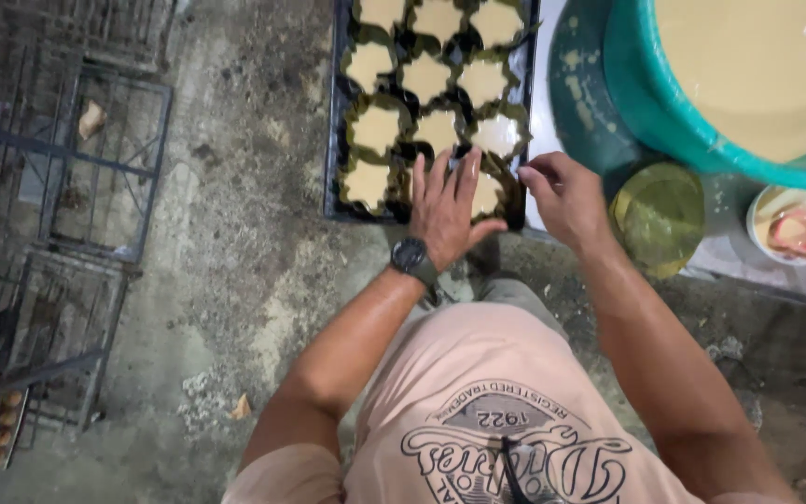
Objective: Preparing cake molds with banana leaf liners and filling them with batter.
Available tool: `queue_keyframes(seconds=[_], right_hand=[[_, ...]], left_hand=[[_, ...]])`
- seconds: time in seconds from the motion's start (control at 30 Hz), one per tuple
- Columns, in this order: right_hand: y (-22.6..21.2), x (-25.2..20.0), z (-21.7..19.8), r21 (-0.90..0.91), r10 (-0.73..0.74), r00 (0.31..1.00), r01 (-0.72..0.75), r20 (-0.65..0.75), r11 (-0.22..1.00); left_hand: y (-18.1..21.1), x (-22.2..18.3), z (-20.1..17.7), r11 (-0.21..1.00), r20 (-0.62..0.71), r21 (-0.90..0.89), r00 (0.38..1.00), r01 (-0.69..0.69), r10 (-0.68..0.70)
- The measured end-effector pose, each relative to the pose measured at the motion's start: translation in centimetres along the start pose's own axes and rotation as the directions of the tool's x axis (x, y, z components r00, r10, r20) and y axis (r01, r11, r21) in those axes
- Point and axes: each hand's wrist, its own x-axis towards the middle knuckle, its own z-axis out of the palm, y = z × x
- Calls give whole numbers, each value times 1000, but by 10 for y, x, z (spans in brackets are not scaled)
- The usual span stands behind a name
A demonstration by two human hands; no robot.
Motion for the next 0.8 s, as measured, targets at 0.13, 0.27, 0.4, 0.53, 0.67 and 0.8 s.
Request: queue_keyframes(seconds=[0.13,0.27,0.4,0.53,0.67,0.8], right_hand=[[-16,28,-28,219,-16,995,38,-101,975],[-45,125,-51,22,-225,956,233,-185,972],[21,312,-18,-58,-328,925,323,-192,945],[60,453,21,-117,-153,937,122,-314,986],[53,494,26,19,361,931,-360,-54,933],[60,524,25,-96,-22,973,0,-228,995]], left_hand=[[-5,6,-29,995,-64,-102,998,-21,15],[-33,25,-44,989,-223,-139,972,41,-71],[-62,37,-72,984,-329,-146,933,101,-144],[-102,19,-106,876,-313,-68,823,478,-474],[-177,-105,-75,761,-490,26,672,648,-556],[-203,-246,-47,563,-481,-9,490,826,-727]])
